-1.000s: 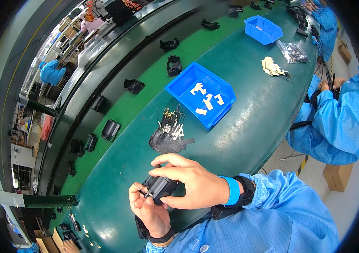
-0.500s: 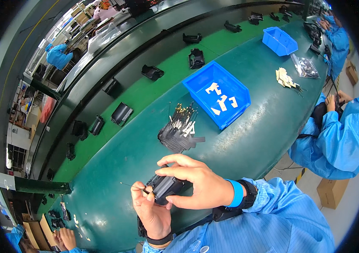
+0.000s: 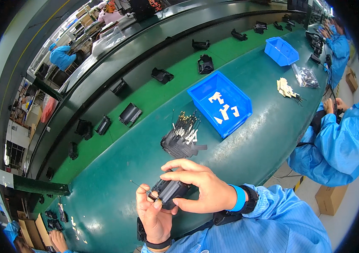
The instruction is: Assembling small plastic housings and electronic components on a production line workbench.
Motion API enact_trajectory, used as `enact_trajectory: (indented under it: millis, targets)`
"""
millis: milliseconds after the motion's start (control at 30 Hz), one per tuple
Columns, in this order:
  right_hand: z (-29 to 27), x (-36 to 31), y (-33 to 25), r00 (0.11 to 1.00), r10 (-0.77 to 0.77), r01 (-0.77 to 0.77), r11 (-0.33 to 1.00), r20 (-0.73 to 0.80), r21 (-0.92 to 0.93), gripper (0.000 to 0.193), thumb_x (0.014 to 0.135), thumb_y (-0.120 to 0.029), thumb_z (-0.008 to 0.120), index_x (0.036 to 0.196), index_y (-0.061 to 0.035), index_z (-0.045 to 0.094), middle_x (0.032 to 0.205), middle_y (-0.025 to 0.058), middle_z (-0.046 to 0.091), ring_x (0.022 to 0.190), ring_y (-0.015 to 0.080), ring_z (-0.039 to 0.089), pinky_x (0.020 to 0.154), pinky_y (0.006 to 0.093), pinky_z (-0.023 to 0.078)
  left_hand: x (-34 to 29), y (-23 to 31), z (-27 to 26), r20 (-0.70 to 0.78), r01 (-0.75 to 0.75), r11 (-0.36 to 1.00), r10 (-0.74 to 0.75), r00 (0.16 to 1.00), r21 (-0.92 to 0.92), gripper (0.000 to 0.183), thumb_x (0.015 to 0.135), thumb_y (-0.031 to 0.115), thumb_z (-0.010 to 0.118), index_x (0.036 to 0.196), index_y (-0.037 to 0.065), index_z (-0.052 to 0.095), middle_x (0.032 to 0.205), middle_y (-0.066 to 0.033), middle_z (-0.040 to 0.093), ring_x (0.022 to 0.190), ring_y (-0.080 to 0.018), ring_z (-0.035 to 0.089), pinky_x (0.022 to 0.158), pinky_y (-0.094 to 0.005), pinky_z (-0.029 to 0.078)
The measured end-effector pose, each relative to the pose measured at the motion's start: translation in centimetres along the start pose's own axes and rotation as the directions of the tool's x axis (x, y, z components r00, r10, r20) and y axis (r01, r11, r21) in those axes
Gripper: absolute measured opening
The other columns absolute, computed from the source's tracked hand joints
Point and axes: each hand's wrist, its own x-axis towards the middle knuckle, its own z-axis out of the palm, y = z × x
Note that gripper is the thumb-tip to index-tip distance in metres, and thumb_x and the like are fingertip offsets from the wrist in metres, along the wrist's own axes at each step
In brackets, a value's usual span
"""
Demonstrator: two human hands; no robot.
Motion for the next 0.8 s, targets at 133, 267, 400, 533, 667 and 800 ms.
enact_trajectory:
  millis: [133,267,400,533,667,800]
  targets:
    - [-0.1,0.0,0.0,1.0,-0.023,0.023,0.999,-0.015,-0.026,0.048,0.066,-0.006,0.067,0.113,0.0001,0.055,0.119,0.0168,0.047,0.103,0.0264,0.053,0.083,0.0343,0.046,0.1,0.0,0.0,0.014,0.023,1.0,-0.023,1.0,-0.004,0.044,0.076,0.008,0.061,0.11,0.011,0.034,0.088,0.0008,0.058,0.068,-0.0182,0.06,0.045,-0.0291,0.047]
    - [-0.2,0.0,-0.1,0.999,-0.049,0.049,0.997,-0.011,-0.057,0.049,0.065,-0.006,0.067,0.112,0.0,0.055,0.118,0.0172,0.048,0.103,0.0278,0.052,0.085,0.0355,0.045,0.0,0.1,-0.1,0.027,0.028,1.0,-0.028,0.999,-0.013,0.042,0.077,0.007,0.06,0.11,0.01,0.034,0.088,-0.0029,0.058,0.07,-0.0195,0.061,0.046,-0.0298,0.048]
    - [0.0,0.0,-0.1,0.999,-0.05,0.05,0.998,-0.007,-0.04,0.048,0.065,-0.006,0.067,0.111,-0.0002,0.056,0.118,0.0172,0.048,0.103,0.0273,0.053,0.083,0.0349,0.045,0.0,0.1,-0.3,0.038,0.055,0.998,-0.056,0.998,0.024,0.041,0.077,0.007,0.058,0.109,0.009,0.033,0.089,-0.0098,0.058,0.071,-0.02,0.061,0.051,-0.0305,0.05]
    - [0.2,-0.1,-0.3,1.0,0.006,-0.005,1.0,0.026,-0.02,0.047,0.065,-0.007,0.067,0.111,-0.0004,0.056,0.118,0.0167,0.048,0.101,0.0254,0.054,0.079,0.0322,0.046,0.0,-0.1,-0.2,-0.014,-0.014,0.997,0.015,1.0,0.08,0.043,0.074,0.003,0.055,0.111,0.009,0.033,0.089,-0.0106,0.057,0.079,-0.02,0.061,0.064,-0.0296,0.052]
    - [0.4,-0.1,0.1,0.999,-0.025,0.025,1.0,0.022,-0.006,0.047,0.065,-0.007,0.068,0.111,-0.0006,0.057,0.118,0.0165,0.048,0.1,0.0239,0.054,0.079,0.0316,0.046,0.0,-0.6,-0.9,-0.028,-0.107,0.969,0.116,0.993,0.223,0.043,0.072,0.003,0.053,0.111,0.008,0.034,0.091,-0.0118,0.057,0.085,-0.021,0.06,0.071,-0.0308,0.051]
    - [0.1,0.0,0.1,1.0,-0.022,0.021,0.999,0.022,0.026,0.046,0.066,-0.007,0.066,0.111,-0.0005,0.057,0.118,0.0167,0.048,0.1,0.0239,0.054,0.08,0.0324,0.046,0.1,0.4,0.0,-0.026,0.031,0.998,-0.033,0.999,-0.061,0.043,0.072,-0.004,0.052,0.111,0.005,0.036,0.093,-0.01,0.056,0.08,-0.0119,0.054,0.07,-0.0238,0.044]
